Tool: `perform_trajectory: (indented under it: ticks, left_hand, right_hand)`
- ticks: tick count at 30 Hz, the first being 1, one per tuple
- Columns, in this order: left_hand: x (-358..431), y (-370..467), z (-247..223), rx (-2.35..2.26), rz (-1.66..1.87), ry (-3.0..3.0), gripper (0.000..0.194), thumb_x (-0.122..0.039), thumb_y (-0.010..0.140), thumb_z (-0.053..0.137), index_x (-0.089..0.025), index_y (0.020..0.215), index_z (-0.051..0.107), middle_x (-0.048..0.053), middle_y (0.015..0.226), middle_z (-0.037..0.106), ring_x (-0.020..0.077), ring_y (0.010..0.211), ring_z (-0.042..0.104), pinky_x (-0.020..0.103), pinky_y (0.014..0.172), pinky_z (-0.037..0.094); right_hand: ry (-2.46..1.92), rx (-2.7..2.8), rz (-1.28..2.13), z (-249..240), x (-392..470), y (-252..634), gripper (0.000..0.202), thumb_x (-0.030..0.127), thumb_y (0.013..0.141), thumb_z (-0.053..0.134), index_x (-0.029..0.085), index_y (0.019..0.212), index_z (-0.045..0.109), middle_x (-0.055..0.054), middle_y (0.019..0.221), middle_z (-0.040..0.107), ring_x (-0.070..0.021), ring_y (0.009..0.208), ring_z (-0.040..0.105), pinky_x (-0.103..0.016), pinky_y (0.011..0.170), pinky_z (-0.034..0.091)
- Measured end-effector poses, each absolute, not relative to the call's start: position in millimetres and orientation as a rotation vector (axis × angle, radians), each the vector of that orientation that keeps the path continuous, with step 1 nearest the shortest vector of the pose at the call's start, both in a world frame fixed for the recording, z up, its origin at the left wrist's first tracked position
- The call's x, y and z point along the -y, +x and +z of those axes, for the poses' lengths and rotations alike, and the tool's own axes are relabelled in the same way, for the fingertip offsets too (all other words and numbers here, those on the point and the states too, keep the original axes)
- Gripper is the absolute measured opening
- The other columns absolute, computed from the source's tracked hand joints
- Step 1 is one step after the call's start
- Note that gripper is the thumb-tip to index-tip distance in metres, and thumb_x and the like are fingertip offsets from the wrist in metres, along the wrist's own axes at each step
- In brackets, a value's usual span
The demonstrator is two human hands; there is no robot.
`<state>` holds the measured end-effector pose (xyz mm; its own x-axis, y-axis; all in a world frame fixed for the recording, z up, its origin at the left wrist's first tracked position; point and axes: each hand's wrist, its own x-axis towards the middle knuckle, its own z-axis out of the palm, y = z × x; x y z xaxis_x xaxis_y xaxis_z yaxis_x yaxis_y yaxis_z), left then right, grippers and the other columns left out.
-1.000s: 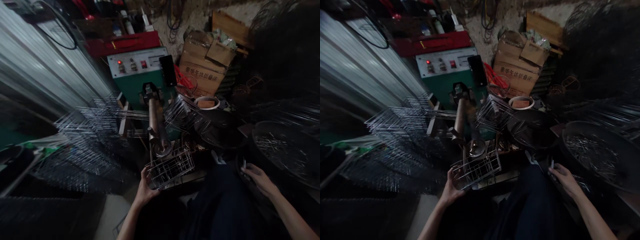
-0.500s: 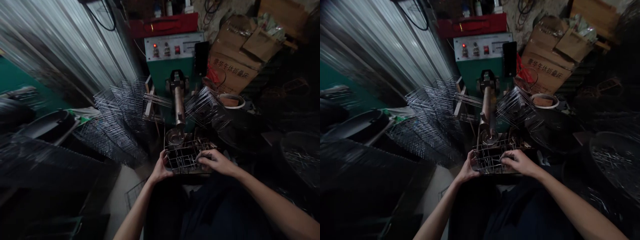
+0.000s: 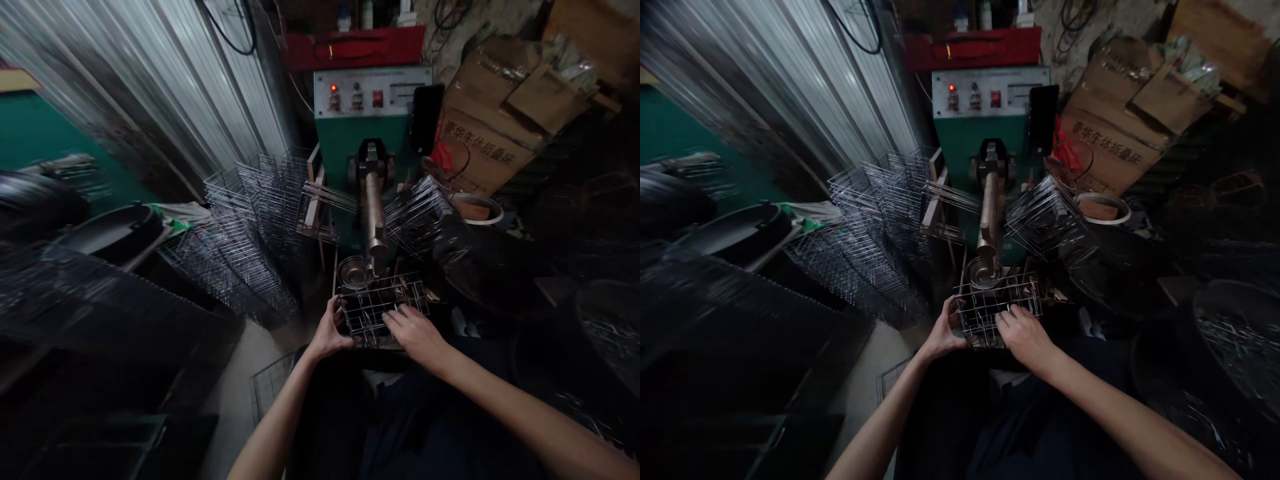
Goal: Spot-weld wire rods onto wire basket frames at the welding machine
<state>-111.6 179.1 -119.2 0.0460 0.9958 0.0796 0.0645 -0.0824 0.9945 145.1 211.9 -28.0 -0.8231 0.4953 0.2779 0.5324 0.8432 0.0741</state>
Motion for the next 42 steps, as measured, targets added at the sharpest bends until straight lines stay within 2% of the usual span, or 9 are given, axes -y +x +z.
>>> perform_trajectory:
  ticks: [5, 14, 20, 27, 31, 36, 42]
  left_hand:
    - [-176.0, -107.8, -113.3, -1.195, 1.205, 1.315, 0.112, -0.031, 0.049, 0.092, -0.033, 0.139, 0.026, 0.011, 0.143, 0.037, 0.0314, 0.123, 0.056, 0.054, 0.107, 0.045]
    - [-191.3, -110.6, -118.9, -1.174, 1.265, 1.346, 0.111, -0.027, 0.051, 0.091, -0.031, 0.139, 0.024, 0.013, 0.144, 0.036, 0.0327, 0.127, 0.053, 0.054, 0.108, 0.045]
    - [-201.1, -111.4, -115.0, -1.184, 1.297, 1.335, 0.114, -0.027, 0.050, 0.091, -0.030, 0.141, 0.022, 0.015, 0.148, 0.033, 0.0361, 0.132, 0.049, 0.055, 0.109, 0.043]
    - [-202.4, -109.4, -110.3, -1.216, 1.306, 1.313, 0.111, -0.023, 0.050, 0.090, -0.030, 0.140, 0.025, 0.014, 0.145, 0.037, 0.0345, 0.127, 0.053, 0.054, 0.106, 0.047]
    - [-205.0, -112.6, -106.7, -1.239, 1.290, 1.313, 0.109, -0.022, 0.050, 0.090, -0.030, 0.139, 0.028, 0.012, 0.143, 0.041, 0.0323, 0.124, 0.056, 0.053, 0.104, 0.048]
    - [-226.2, -125.9, -104.1, -1.200, 1.294, 1.278, 0.111, -0.024, 0.051, 0.091, -0.029, 0.141, 0.027, 0.014, 0.147, 0.039, 0.0321, 0.125, 0.056, 0.050, 0.104, 0.049]
    - [-235.1, -131.1, -107.3, -1.182, 1.293, 1.264, 0.110, -0.025, 0.050, 0.093, -0.030, 0.141, 0.030, 0.014, 0.145, 0.041, 0.0318, 0.122, 0.058, 0.054, 0.102, 0.050]
  right_hand:
    - [-0.702, 2.701, -0.335, -32.4, -210.0, 151.9, 0.033, 0.002, 0.090, 0.050, 0.012, 0.117, 0.067, -0.011, 0.104, 0.070, -0.0277, 0.098, 0.061, -0.038, 0.087, 0.053]
    - [-0.663, 2.605, -0.303, -35.9, -227.1, 154.7, 0.037, 0.001, 0.092, 0.046, 0.011, 0.121, 0.066, -0.009, 0.114, 0.070, -0.0268, 0.101, 0.061, -0.038, 0.091, 0.052]
    - [-0.708, 2.611, -0.292, -37.2, -238.3, 152.7, 0.039, 0.002, 0.092, 0.047, 0.015, 0.125, 0.064, -0.008, 0.118, 0.070, -0.0266, 0.103, 0.060, -0.039, 0.091, 0.051]
    - [-0.738, 2.608, -0.254, -34.4, -246.6, 149.7, 0.043, 0.000, 0.091, 0.046, 0.019, 0.124, 0.064, -0.006, 0.117, 0.069, -0.0243, 0.106, 0.060, -0.038, 0.092, 0.051]
    - [-0.717, 2.594, -0.265, -33.0, -250.3, 147.6, 0.043, -0.002, 0.088, 0.048, 0.018, 0.123, 0.066, -0.007, 0.117, 0.068, -0.0232, 0.107, 0.060, -0.036, 0.096, 0.050]
    - [-0.717, 2.576, -0.374, -29.5, -267.0, 136.3, 0.043, -0.001, 0.087, 0.051, 0.016, 0.123, 0.067, -0.010, 0.114, 0.068, -0.0256, 0.106, 0.060, -0.038, 0.095, 0.052]
    - [-0.674, 2.556, -0.317, -19.1, -275.4, 130.7, 0.041, 0.000, 0.089, 0.051, 0.014, 0.124, 0.067, -0.012, 0.113, 0.068, -0.0263, 0.103, 0.059, -0.040, 0.094, 0.053]
